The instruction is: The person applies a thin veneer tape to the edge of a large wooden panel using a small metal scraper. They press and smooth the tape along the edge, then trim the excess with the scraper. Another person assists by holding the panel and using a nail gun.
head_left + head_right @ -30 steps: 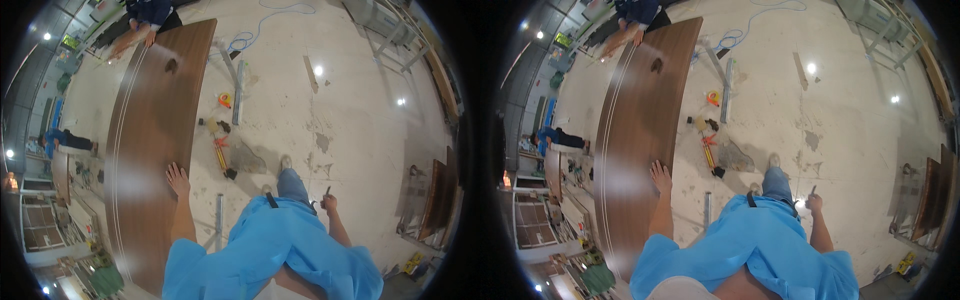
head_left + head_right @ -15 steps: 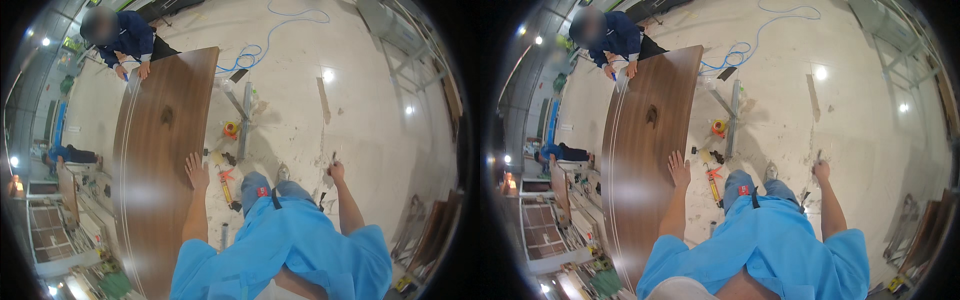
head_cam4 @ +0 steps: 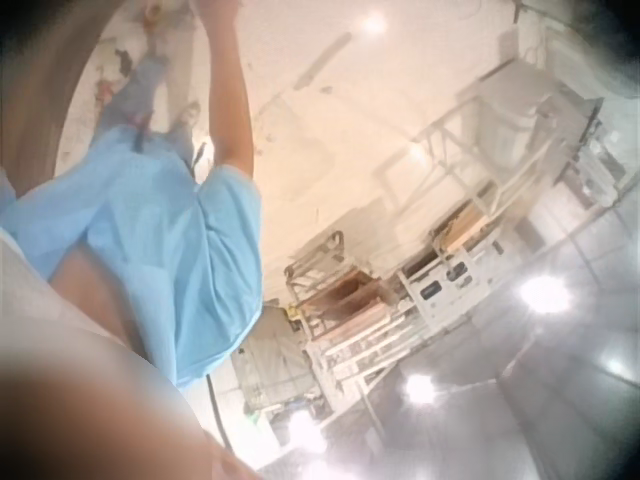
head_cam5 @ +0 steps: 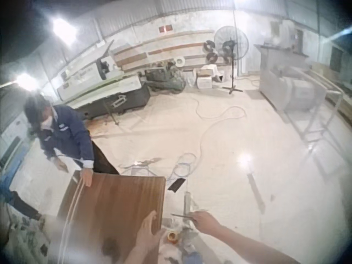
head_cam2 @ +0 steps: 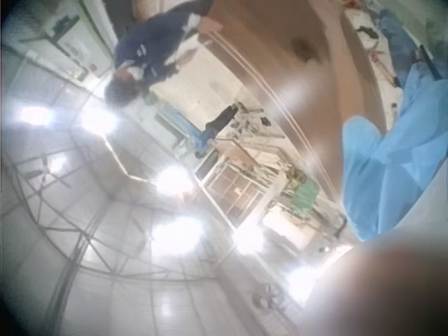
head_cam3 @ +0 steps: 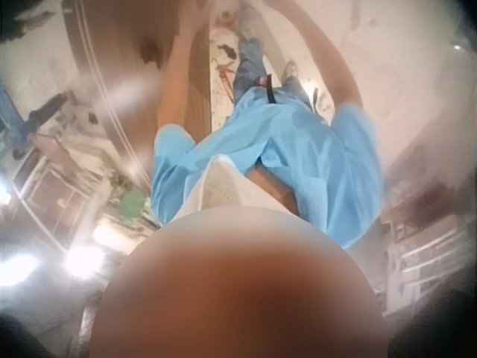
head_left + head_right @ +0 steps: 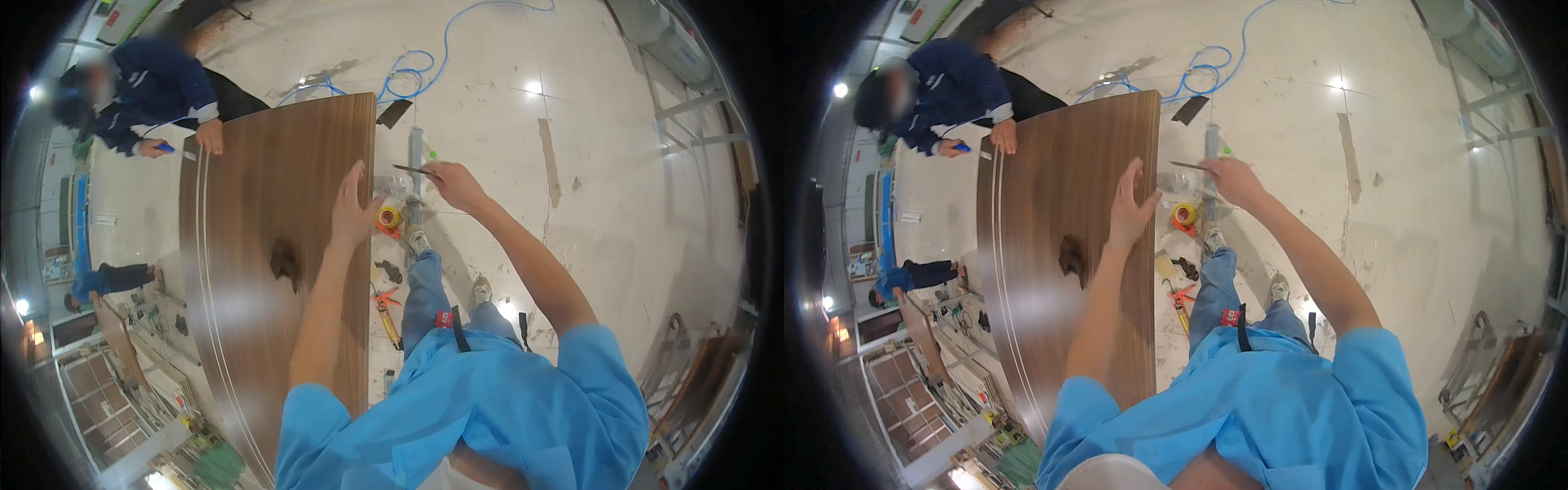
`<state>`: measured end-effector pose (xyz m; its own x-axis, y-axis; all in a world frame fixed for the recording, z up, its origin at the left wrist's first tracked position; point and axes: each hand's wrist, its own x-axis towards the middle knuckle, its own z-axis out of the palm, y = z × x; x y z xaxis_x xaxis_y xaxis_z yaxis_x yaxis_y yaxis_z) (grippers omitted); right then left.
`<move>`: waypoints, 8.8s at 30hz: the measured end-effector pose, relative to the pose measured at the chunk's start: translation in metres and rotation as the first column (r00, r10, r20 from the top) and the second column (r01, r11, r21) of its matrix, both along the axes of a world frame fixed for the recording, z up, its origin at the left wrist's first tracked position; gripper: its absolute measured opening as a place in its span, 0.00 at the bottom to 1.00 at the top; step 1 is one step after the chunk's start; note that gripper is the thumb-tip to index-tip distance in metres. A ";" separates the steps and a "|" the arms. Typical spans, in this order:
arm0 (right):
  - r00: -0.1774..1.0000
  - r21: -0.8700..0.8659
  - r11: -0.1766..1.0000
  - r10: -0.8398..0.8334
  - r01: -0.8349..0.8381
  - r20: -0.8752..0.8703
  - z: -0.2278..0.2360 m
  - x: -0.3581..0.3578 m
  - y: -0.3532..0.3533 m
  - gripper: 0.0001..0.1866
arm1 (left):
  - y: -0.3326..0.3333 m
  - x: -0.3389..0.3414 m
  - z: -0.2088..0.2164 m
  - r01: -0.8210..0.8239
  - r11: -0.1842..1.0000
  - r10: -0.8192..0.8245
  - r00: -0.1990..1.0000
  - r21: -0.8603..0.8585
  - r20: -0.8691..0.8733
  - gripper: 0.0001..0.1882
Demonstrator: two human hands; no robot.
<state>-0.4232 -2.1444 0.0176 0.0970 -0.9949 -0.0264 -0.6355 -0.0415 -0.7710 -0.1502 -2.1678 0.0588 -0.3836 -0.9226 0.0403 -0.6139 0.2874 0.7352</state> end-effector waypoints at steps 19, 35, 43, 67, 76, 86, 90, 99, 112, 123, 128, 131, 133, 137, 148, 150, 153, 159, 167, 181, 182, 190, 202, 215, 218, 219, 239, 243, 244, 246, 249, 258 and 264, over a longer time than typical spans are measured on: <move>0.959 -0.290 0.957 -0.072 -0.012 -0.275 -0.047 0.031 -0.233 0.07 | -0.252 -0.032 -0.070 0.018 0.926 -0.046 0.997 -0.377 -0.065 0.05; 0.947 -0.327 0.941 -0.022 -0.089 -0.321 -0.058 0.056 -0.168 0.09 | -0.178 -0.007 -0.070 -0.053 0.963 0.041 0.998 -0.264 -0.051 0.05; 0.952 -0.308 0.932 0.097 -0.189 -0.291 -0.053 0.086 -0.101 0.07 | -0.089 0.031 -0.073 -0.125 0.953 0.114 0.992 -0.275 -0.055 0.07; 0.947 -0.255 0.950 0.095 -0.178 -0.307 -0.053 0.220 0.198 0.07 | 0.203 0.159 -0.075 -0.155 0.941 0.128 0.986 -0.299 -0.109 0.06; 0.943 -0.221 0.957 0.113 -0.188 -0.312 -0.057 0.271 0.322 0.08 | 0.328 0.213 -0.076 -0.151 0.957 0.120 0.984 -0.249 -0.134 0.07; 0.938 -0.267 0.933 0.153 -0.240 -0.311 -0.056 0.330 0.458 0.04 | 0.478 0.269 -0.071 -0.204 0.941 0.186 0.978 -0.270 -0.092 0.07; 0.946 -0.318 0.912 0.173 -0.258 -0.273 -0.062 0.354 0.516 0.10 | 0.543 0.292 -0.071 -0.219 0.927 0.203 0.976 -0.305 -0.085 0.07; 0.947 -0.385 0.879 0.188 -0.281 -0.261 -0.060 0.404 0.625 0.04 | 0.664 0.338 -0.069 -0.290 0.907 0.277 0.957 -0.304 -0.087 0.07; 0.927 -0.242 0.928 0.201 -0.283 -0.316 -0.053 0.468 0.780 0.07 | 0.815 0.406 -0.073 -0.240 0.898 0.216 0.971 -0.368 -0.107 0.06; 0.939 -0.195 0.953 0.169 -0.234 -0.300 -0.051 0.546 0.959 0.09 | 0.979 0.490 -0.075 -0.214 0.926 0.172 0.973 -0.311 -0.157 0.06; 0.928 -0.201 0.948 0.173 -0.248 -0.330 -0.046 0.574 1.027 0.10 | 1.047 0.518 -0.073 -0.215 0.927 0.176 0.973 -0.307 -0.148 0.06; 0.915 -0.182 0.945 0.197 -0.273 -0.351 -0.046 0.589 1.062 0.11 | 1.084 0.532 -0.070 -0.219 0.923 0.188 0.974 -0.315 -0.127 0.07; 0.899 -0.199 0.934 0.203 -0.297 -0.389 -0.048 0.598 1.084 0.11 | 1.108 0.542 -0.070 -0.220 0.927 0.188 0.973 -0.304 -0.132 0.07; 0.904 -0.241 0.919 0.209 -0.311 -0.373 -0.054 0.620 1.135 0.10 | 1.165 0.563 -0.072 -0.238 0.906 0.220 0.971 -0.350 -0.091 0.06; 0.908 -0.216 0.911 0.276 -0.352 -0.315 -0.048 0.678 1.271 0.11 | 1.314 0.620 -0.070 -0.298 0.907 0.285 0.955 -0.298 -0.087 0.05; 0.906 -0.211 0.908 0.291 -0.363 -0.307 -0.049 0.687 1.294 0.08 | 1.337 0.628 -0.070 -0.310 0.905 0.298 0.951 -0.293 -0.084 0.06; 0.911 -0.235 0.904 0.283 -0.358 -0.301 -0.050 0.701 1.327 0.07 | 1.373 0.641 -0.069 -0.324 0.904 0.312 0.946 -0.278 -0.088 0.06; 0.916 -0.234 0.906 0.282 -0.351 -0.284 -0.046 0.731 1.396 0.05 | 1.444 0.671 -0.066 -0.338 0.906 0.320 0.941 -0.254 -0.111 0.06; 0.902 -0.244 0.894 0.293 -0.376 -0.317 -0.050 0.778 1.504 0.13 | 1.550 0.717 -0.064 -0.335 0.910 0.325 0.942 -0.243 -0.080 0.07; 0.841 -0.034 0.863 0.483 -0.505 -0.244 -0.049 0.844 1.664 0.13 | 1.712 0.796 -0.069 -0.241 0.946 0.257 0.965 -0.216 0.048 0.07; 0.811 0.018 0.840 0.529 -0.543 -0.250 -0.044 0.846 1.674 0.13 | 1.725 0.803 -0.063 -0.193 0.955 0.229 0.963 -0.227 0.145 0.06; 0.889 0.473 0.817 0.099 -0.329 0.448 0.018 0.807 1.676 0.12 | 1.716 0.732 -0.016 -0.366 0.681 0.657 0.686 0.634 -0.311 0.12; 0.703 0.597 0.802 -0.440 0.028 0.558 0.004 0.595 1.568 0.08 | 1.512 0.543 -0.007 0.070 0.704 -0.029 0.997 0.706 -0.069 0.11; 0.494 0.607 0.609 -0.786 0.510 0.373 -0.045 0.452 1.483 0.10 | 1.265 0.556 -0.042 0.065 0.971 0.095 0.776 -0.230 0.623 0.29; 0.510 0.626 0.588 -0.795 0.513 0.329 -0.058 0.447 1.450 0.11 | 1.228 0.550 -0.050 0.266 0.940 -0.074 0.768 -0.212 0.636 0.28; 0.507 0.638 0.574 -0.803 0.513 0.315 -0.062 0.446 1.438 0.11 | 1.216 0.546 -0.052 0.252 0.945 -0.078 0.792 -0.208 0.605 0.28; 0.833 0.269 0.886 -0.451 0.377 0.320 -0.033 0.407 0.944 0.11 | 0.880 0.372 -0.017 -0.064 0.990 0.099 0.951 0.127 -0.294 0.42; 0.981 -0.067 0.992 -0.090 0.102 0.170 -0.041 0.397 0.804 0.07 | 0.774 0.346 -0.010 -0.074 0.996 0.068 0.992 -0.055 -0.105 0.44; 0.995 -0.115 0.992 -0.033 0.043 0.093 -0.043 0.394 0.770 0.07 | 0.746 0.343 -0.012 -0.038 0.997 0.036 0.999 -0.071 -0.030 0.43; 0.999 -0.202 0.979 0.036 -0.037 -0.009 -0.048 0.387 0.715 0.08 | 0.696 0.339 -0.019 0.035 0.995 -0.027 0.996 -0.095 0.089 0.41; 0.995 -0.285 0.955 0.055 -0.077 -0.083 -0.052 0.376 0.643 0.07 | 0.635 0.328 -0.035 0.021 0.988 -0.007 0.996 -0.154 0.094 0.19; 0.975 -0.398 0.916 -0.046 -0.046 -0.218 -0.060 0.350 0.516 0.06 | 0.525 0.289 -0.069 -0.099 0.921 0.115 0.993 -0.376 0.020 0.05; 0.977 -0.408 0.912 -0.042 -0.048 -0.209 -0.067 0.352 0.517 0.06 | 0.524 0.289 -0.074 -0.136 0.927 0.127 0.991 -0.349 -0.049 0.04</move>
<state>-0.0708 -1.6270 -0.0498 0.1367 -0.9220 0.3623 -0.7789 -0.3260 -0.5358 0.1393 -1.6437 -0.0152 -0.2545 -0.8899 0.3786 -0.6467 0.4476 0.6176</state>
